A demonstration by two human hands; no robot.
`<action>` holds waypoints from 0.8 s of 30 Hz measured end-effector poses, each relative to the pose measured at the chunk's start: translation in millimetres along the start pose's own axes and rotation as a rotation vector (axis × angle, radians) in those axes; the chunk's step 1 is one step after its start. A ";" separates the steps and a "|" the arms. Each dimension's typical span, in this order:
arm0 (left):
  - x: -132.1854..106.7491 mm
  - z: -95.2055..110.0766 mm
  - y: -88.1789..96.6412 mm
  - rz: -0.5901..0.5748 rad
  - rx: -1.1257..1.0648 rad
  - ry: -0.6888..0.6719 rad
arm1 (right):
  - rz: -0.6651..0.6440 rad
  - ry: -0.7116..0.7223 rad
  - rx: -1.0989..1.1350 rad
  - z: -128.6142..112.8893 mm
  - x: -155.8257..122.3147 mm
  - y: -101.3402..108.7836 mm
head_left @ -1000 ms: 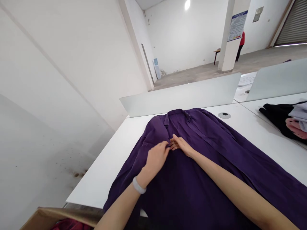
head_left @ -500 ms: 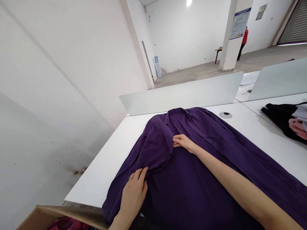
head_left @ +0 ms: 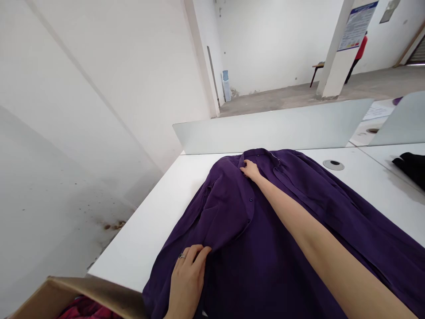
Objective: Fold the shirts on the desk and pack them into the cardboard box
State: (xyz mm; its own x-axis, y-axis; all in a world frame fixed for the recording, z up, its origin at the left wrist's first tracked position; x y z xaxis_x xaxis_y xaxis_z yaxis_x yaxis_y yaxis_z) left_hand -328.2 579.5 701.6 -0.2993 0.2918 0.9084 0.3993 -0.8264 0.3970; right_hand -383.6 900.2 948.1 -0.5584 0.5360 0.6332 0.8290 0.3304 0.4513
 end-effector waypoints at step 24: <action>-12.6 -3.2 -5.4 -0.019 0.241 -0.005 | 0.310 0.041 -0.091 -17.5 59.8 78.3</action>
State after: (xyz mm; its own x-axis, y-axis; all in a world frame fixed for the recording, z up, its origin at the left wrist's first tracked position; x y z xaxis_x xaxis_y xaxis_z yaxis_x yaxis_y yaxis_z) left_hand -329.4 578.7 687.6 -0.3044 0.3092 0.9010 0.5891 -0.6822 0.4331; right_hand -352.6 944.5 1032.3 -0.2822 0.5680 0.7731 0.9544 0.0845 0.2863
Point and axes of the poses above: each hand's wrist, its own x-axis towards the middle knuckle, its own y-axis out of the back of the hand, z = x × y, the point moved 5 cm from there along x, towards the middle knuckle, and after that the axes turned 4 degrees about x, right-handed, at the moved point
